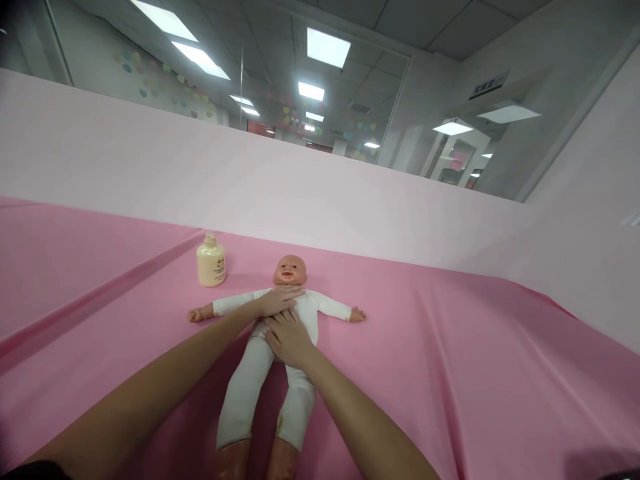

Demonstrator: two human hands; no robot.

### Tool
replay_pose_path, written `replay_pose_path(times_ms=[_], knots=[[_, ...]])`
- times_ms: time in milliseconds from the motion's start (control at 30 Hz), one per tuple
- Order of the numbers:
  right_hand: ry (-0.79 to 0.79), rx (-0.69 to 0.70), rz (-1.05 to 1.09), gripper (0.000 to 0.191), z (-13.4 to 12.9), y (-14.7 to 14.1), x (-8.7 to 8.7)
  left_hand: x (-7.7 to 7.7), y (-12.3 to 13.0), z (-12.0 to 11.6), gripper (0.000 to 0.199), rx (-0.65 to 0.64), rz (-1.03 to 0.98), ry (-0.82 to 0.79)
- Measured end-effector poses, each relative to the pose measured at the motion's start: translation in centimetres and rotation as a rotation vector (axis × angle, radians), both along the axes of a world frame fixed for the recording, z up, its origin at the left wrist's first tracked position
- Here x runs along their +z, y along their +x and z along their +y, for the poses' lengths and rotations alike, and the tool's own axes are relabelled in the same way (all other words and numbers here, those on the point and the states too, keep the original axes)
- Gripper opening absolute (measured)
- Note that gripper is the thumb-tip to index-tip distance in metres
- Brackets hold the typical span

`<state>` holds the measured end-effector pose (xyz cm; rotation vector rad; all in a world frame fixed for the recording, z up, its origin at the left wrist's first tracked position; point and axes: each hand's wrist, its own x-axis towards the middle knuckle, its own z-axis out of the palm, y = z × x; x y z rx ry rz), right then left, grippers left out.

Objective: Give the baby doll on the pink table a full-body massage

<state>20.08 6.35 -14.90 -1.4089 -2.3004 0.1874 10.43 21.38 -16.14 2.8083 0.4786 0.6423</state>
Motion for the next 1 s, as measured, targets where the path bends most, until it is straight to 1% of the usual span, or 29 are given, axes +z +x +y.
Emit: replay_pose_path(times_ms=[100,167,200,233,300,367,433,467,500,533,600,633,700,767,800,900,933,1000], knots=[[-0.152,0.031,0.138,0.040,-1.3,1.3,0.0,-1.0,-1.1,0.2,0.047,-0.008,0.073,0.055],[-0.216,0.021,0.235,0.043,-2.0,2.8,-0.8,-1.4,-2.0,-0.7,0.049,-0.021,0.102,0.074],[-0.228,0.003,0.273,0.046,-2.3,3.7,-1.4,-1.4,-2.6,-1.5,0.049,-0.026,0.115,0.053],[-0.235,-0.032,0.303,0.050,-2.6,4.7,-2.0,-1.3,-3.1,-2.3,0.050,-0.029,0.123,0.015],[-0.251,-0.147,0.342,0.060,-2.8,6.9,-3.2,-1.0,-4.3,-4.1,0.051,-0.048,0.111,-0.065],[-0.301,-0.249,0.334,0.068,-2.4,8.7,-3.6,-0.3,-5.2,-6.1,0.051,-0.105,0.073,-0.105],[-0.307,-0.297,0.310,0.072,-1.4,9.8,-2.8,0.7,-5.5,-7.9,0.049,-0.186,0.041,-0.127],[-0.275,-0.288,0.287,0.071,-0.7,9.9,-2.0,1.1,-5.4,-8.7,0.048,-0.235,0.029,-0.134],[-0.219,-0.257,0.258,0.069,0.2,9.7,-1.1,1.5,-5.2,-9.3,0.047,-0.277,0.016,-0.134],[-0.152,-0.196,0.216,0.066,1.1,9.2,-0.1,1.8,-4.8,-9.9,0.047,-0.312,0.006,-0.129],[-0.057,-0.059,0.155,0.061,3.2,7.5,1.4,2.1,-4.0,-10.6,0.045,-0.338,-0.010,-0.109],[-0.046,-0.007,0.131,0.059,4.2,6.5,1.8,2.0,-3.6,-10.7,0.045,-0.332,-0.014,-0.102],[-0.061,0.059,0.064,0.057,6.0,4.7,1.8,1.5,-3.0,-10.7,0.044,-0.302,-0.023,-0.103],[-0.069,0.064,0.029,0.055,7.3,3.8,1.1,0.9,-2.8,-10.2,0.043,-0.288,-0.036,-0.117],[-0.069,0.059,0.032,0.054,7.6,3.8,0.5,0.7,-3.0,-9.9,0.042,-0.294,-0.046,-0.128],[-0.076,0.034,0.100,0.054,7.4,5.4,-1.2,0.3,-4.0,-8.2,0.040,-0.309,-0.083,-0.180],[-0.087,0.010,0.135,0.056,6.9,6.2,-1.8,0.2,-4.4,-7.5,0.041,-0.292,-0.090,-0.199],[-0.127,-0.077,0.223,0.060,5.3,7.8,-3.0,0.0,-5.4,-6.0,0.044,-0.206,-0.091,-0.226]])
